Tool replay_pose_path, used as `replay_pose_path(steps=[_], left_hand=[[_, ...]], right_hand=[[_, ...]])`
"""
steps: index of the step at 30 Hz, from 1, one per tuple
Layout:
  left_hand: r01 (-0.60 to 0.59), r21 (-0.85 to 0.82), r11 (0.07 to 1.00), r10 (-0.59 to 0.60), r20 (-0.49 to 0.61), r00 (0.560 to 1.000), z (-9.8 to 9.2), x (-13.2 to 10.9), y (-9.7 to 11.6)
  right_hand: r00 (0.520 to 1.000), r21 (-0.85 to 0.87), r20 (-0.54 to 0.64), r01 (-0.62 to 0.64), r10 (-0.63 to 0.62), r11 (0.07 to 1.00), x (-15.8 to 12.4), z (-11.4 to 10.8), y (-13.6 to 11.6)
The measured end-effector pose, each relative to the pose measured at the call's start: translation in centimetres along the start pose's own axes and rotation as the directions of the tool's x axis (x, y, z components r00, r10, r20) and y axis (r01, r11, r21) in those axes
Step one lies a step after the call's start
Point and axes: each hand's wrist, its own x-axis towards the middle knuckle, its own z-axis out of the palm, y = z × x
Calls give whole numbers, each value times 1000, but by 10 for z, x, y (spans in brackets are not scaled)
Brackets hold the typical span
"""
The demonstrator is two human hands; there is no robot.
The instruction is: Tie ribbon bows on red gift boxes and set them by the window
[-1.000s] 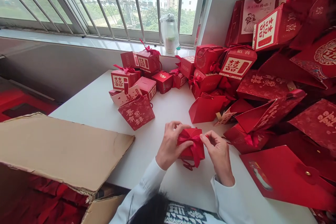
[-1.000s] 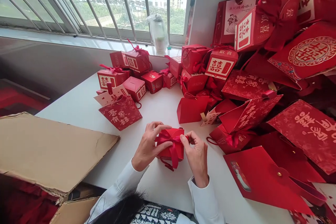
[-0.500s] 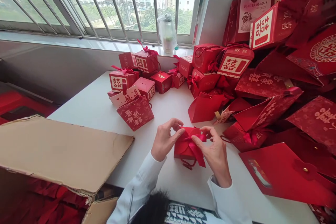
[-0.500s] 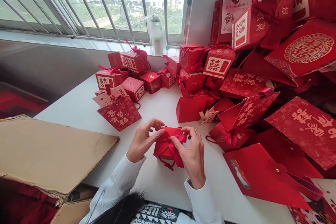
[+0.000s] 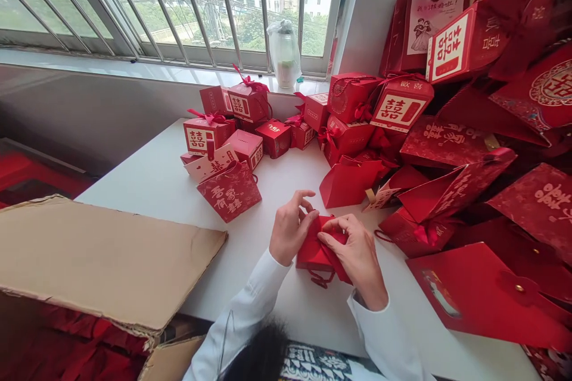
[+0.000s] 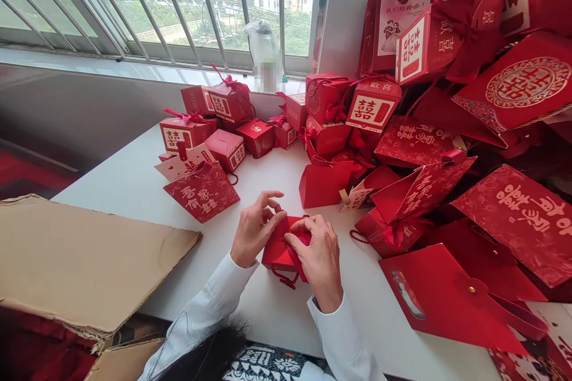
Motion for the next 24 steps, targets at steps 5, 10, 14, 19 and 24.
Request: replay_pose_path(steps=[5,10,14,19,24], left_hand=[[-28,-16,999,28,-10,1000,5,2,-3],[-23,-45,999,21,-46,999,6,3,1],[-6,-41,999,5,-8,1000,8,6,4],[15,-1,1000,-15,47,999,10,11,-3],[44,-23,999,-42,74,996,-5,9,-6]], right_hand=[[1000,-15,6,27,-27,1000,1,-1,-1],[998,-89,48,52,-48,995,4,-5,-3],[993,-155,96,80,-65,985,8,-7,-5],[991,-178,108,100,-82,979,9,-8,-5],[989,-56,146,41,-33,998,7,-13,-3]])
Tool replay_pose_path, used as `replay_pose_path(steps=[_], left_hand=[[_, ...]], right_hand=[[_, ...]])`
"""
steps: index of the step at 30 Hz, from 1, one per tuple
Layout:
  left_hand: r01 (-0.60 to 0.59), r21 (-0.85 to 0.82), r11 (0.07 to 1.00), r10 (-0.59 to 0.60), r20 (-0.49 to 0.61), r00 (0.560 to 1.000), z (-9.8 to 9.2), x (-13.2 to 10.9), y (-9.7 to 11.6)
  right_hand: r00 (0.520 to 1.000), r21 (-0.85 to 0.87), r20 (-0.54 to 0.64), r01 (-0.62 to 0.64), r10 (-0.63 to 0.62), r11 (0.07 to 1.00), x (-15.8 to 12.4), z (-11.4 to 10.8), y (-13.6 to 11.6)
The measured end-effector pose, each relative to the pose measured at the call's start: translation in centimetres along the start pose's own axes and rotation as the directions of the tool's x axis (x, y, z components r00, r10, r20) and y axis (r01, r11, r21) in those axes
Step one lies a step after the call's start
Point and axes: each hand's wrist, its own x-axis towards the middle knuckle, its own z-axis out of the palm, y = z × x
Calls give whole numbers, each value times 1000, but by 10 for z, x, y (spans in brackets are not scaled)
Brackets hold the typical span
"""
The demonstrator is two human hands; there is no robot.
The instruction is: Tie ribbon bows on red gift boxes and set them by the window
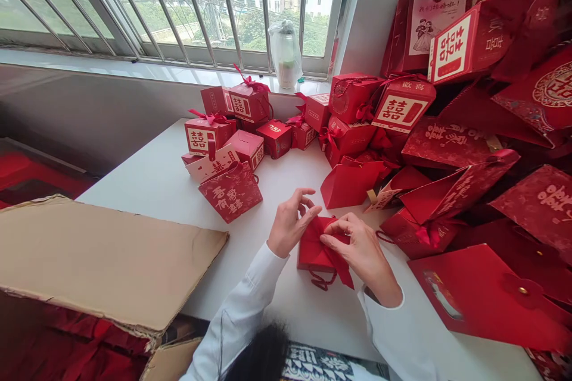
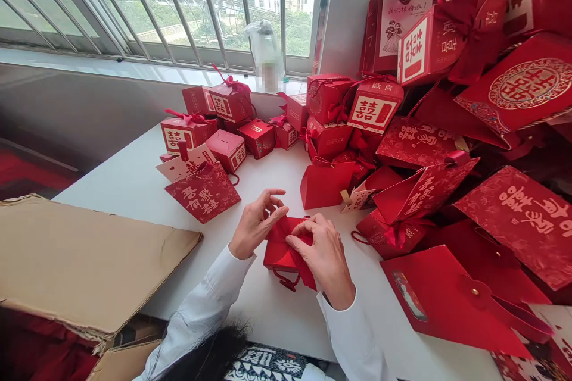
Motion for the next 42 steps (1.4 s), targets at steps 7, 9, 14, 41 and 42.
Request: replay_pose_path(steps=[7,9,14,41,42], left_hand=[[3,73,997,-14,137,990,-19,-1,-6],[-5,56,998,-1,116,993,-18,2,-8],[-7,-34,999,9,69,998,-10,7,-3],[62,-241,969,-67,-14,998,8,17,-10],[72,-219,973,-77,-13,997,5,15,-9]], right_hand=[[1000,26,0,-20,20,999,-2,-2,-1],[1000,18,-9,-6,6,1000,-1,-1,-1],[1000,-21,-12,15,-15,1000,0,1,0],[999,-70,11,53,-52,996,-1,2,0],[999,-38,21,51,-50,998,-2,0,-1]])
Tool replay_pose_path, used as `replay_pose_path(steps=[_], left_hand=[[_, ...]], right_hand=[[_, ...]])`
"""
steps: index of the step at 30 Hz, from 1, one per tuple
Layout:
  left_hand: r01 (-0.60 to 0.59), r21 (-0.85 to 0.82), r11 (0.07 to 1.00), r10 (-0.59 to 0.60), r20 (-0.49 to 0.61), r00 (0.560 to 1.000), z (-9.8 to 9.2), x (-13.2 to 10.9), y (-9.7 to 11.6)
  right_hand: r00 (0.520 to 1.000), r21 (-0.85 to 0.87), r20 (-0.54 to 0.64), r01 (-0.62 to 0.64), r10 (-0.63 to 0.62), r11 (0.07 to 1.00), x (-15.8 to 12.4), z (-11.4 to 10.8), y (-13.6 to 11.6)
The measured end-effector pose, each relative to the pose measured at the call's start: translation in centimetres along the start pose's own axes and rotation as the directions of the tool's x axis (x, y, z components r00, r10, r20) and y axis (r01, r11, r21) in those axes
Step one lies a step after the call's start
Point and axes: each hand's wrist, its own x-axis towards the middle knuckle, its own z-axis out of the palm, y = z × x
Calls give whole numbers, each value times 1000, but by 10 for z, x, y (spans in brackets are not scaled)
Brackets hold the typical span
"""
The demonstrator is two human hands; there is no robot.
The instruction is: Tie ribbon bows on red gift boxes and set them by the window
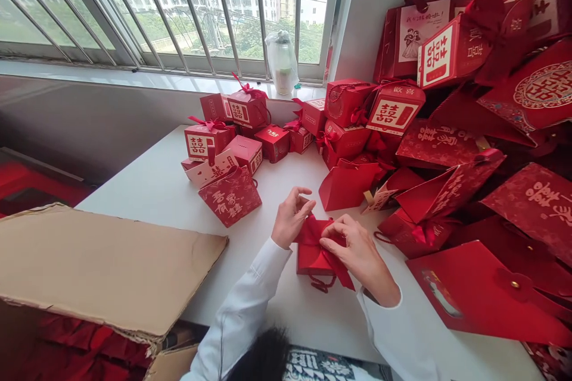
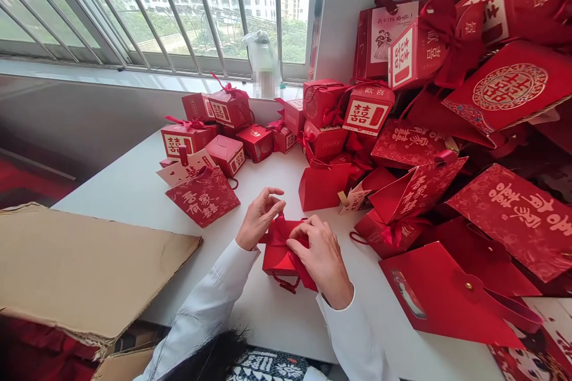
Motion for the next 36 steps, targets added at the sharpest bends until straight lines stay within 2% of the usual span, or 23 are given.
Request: replay_pose_path(steps=[2,5,8,10,13,18,20,23,26,30,36], left_hand=[[29,79,996,-30,10,1000,-8,-5,2],[51,203,978,-73,101,992,-19,-13,4],[19,224,974,-61,183,981,-21,-17,4],[-2,219,976,-39,182,982,-18,-18,4],[-46,265,963,13,125,992,-14,-16,7],[-157,332,930,129,103,986,-5,-16,13],[-219,424,879,201,86,976,1,-19,13],[-303,601,740,324,75,943,9,-25,10],[-323,719,616,401,66,914,12,-32,7],[-311,804,507,431,75,899,13,-36,5],[-272,853,445,400,82,913,17,-31,3]], right_hand=[[1000,83,1,-8,7,997,-3,-5,2],[998,168,-55,-28,38,985,-8,-11,11],[994,191,-81,-56,72,980,-13,-14,23],[994,223,-57,-83,98,971,-16,-14,27],[991,308,-31,-114,130,945,-17,-10,27],[986,338,-84,-110,146,935,-14,0,22],[984,346,-94,-110,151,932,-13,3,23],[982,399,-95,-115,166,910,-13,6,26],[978,441,-115,-106,173,891,-12,8,29],[978,504,-124,-86,170,860,-9,12,32],[966,607,-156,-70,205,792,-5,20,33]])
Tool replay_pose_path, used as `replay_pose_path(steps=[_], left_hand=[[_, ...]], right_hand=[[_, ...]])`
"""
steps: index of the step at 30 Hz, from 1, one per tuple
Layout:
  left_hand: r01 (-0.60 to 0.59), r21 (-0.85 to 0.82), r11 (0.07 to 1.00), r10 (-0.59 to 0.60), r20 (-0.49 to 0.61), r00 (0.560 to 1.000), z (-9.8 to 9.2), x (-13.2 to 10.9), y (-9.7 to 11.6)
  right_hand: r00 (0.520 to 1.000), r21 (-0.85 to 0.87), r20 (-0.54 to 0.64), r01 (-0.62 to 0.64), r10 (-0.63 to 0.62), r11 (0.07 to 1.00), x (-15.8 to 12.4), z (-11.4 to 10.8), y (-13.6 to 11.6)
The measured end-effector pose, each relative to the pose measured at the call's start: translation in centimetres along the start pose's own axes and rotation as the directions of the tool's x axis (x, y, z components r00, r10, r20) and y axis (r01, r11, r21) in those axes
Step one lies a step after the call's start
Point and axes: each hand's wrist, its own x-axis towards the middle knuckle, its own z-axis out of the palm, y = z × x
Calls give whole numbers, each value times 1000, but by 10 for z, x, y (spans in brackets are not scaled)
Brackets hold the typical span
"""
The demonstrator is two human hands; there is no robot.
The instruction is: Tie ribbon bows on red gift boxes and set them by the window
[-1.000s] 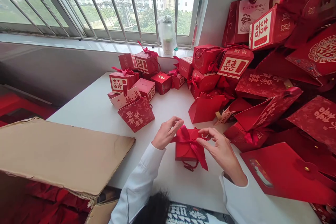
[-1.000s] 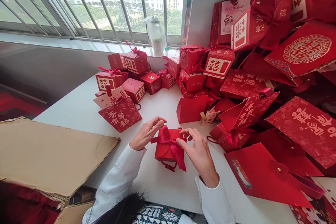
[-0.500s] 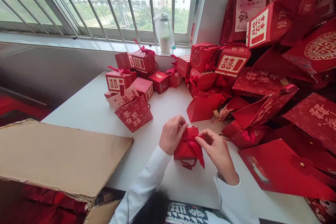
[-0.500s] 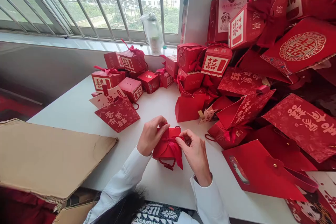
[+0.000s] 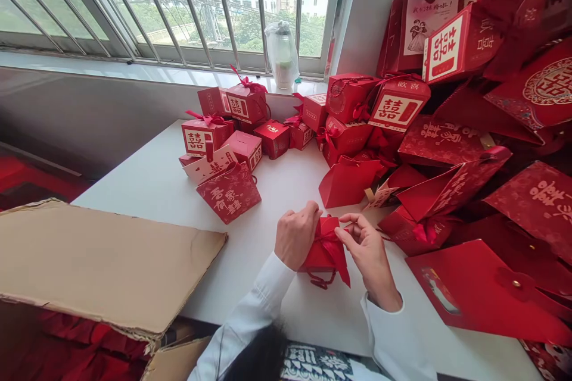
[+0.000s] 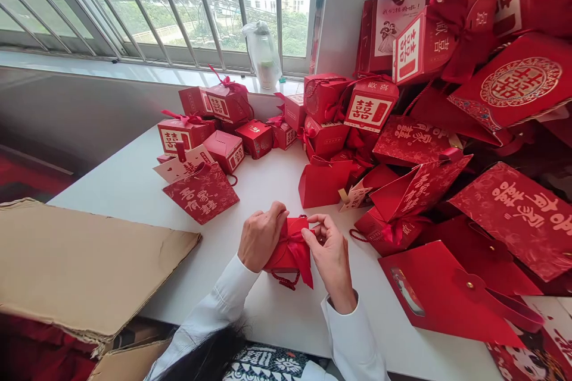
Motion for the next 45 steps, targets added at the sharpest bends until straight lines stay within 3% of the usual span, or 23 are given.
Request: replay_pose_path(steps=[6,17,22,25,28,32,39,45], left_hand=[[-18,42,999,15,67,998,3,1,-1],[-36,37,999,34,55,998,3,3,-5],[-19,3,1000,18,49,999,2,3,-6],[12,-148,989,-18,-42,999,-8,-1,-7],[-133,-358,924,91,-133,987,-24,-11,-10],[-337,-376,863,337,-67,939,-37,-29,-10],[-353,-215,911,360,-5,933,-28,-36,0],[-334,-385,860,342,-49,938,-28,-34,-7]], right_hand=[[998,104,-33,-43,47,994,0,3,1],[996,299,-34,-73,87,952,-6,8,-5],[994,312,-28,-94,108,946,-6,8,-5],[995,293,-4,-98,104,951,-6,7,-6],[995,278,16,-101,100,955,-5,5,-7],[995,264,44,-103,94,959,-4,3,-7],[994,279,56,-107,95,954,-1,3,-6],[994,284,73,-99,82,954,-2,3,-6]])
